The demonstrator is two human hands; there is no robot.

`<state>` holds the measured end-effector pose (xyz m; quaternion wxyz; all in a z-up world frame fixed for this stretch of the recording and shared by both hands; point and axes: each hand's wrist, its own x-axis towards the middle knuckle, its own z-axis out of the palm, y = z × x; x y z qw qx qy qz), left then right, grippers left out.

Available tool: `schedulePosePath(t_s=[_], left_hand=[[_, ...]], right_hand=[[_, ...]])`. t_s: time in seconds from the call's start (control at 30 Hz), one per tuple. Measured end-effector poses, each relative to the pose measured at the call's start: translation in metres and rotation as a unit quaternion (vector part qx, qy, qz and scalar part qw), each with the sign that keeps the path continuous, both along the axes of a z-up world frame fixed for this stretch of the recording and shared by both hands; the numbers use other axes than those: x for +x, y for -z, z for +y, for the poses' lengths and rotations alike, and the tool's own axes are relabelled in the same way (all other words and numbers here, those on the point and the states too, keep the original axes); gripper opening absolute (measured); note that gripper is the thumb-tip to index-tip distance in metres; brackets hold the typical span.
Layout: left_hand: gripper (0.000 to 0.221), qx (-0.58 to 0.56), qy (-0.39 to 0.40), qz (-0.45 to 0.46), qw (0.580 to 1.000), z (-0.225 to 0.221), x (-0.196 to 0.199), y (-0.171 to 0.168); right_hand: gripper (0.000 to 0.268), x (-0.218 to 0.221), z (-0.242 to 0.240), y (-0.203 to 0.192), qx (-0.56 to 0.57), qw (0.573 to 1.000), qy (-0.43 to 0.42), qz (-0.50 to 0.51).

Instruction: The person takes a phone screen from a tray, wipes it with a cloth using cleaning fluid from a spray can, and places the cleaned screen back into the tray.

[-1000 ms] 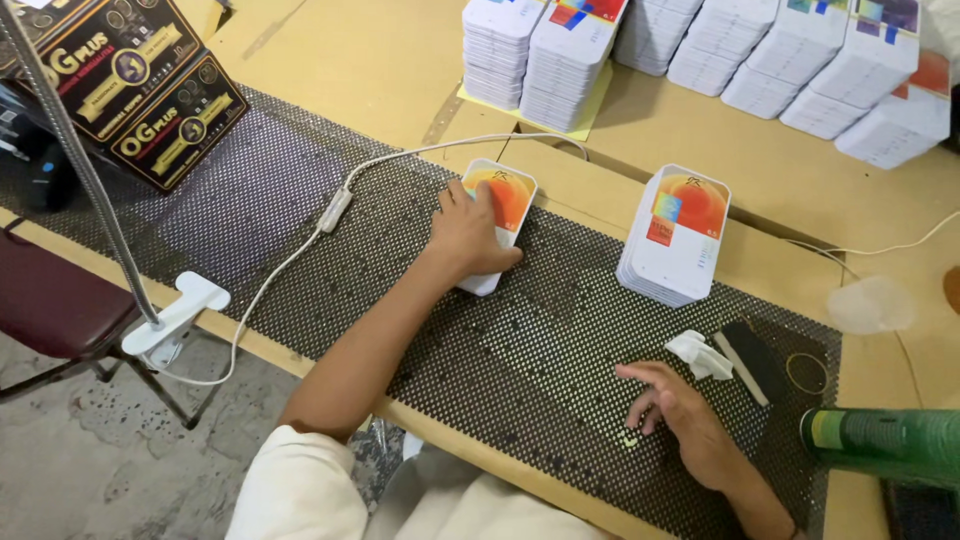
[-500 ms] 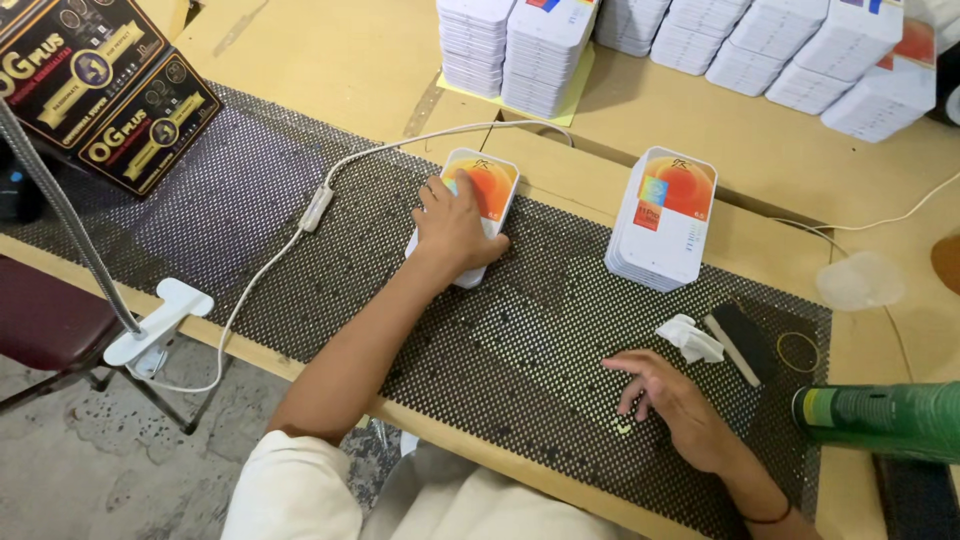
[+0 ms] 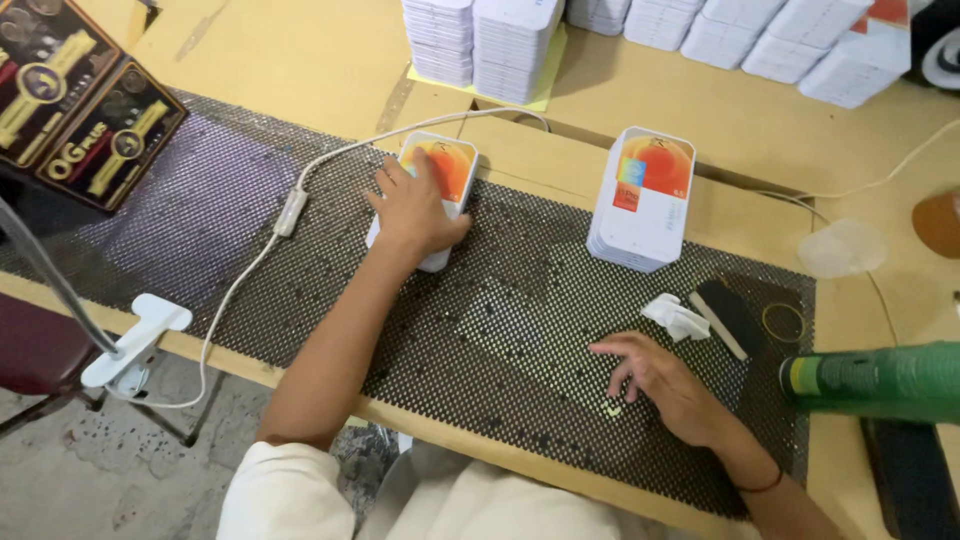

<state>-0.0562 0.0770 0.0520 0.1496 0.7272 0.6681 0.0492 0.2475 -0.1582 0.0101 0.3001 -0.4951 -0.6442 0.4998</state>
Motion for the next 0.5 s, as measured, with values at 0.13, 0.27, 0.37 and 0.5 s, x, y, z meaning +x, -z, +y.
schedulePosePath(t_s=[0.13,0.27,0.37,0.5], left_hand=[[0.126,0.135,0.078,-0.003,0.988,-0.025,0.014,-0.010],[0.103,0.232,0.279,-0.104,0.926,-0.061,0.047,0.005],[0.070,0.175,0.479,-0.185,0.840,-0.097,0.068,0.006],[0.056,0.043,0.636,-0.161,0.754,-0.128,0.082,0.030]], right_hand=[[0.056,-0.003,0.000,-0.006,0.011,1.000,-0.004,0.012],[0.040,-0.006,0.003,-0.011,0.032,0.999,0.042,-0.008],[0.028,-0.010,0.008,-0.014,0.095,0.992,0.061,-0.063],[0.015,-0.012,0.006,-0.021,0.141,0.980,0.015,-0.137]])
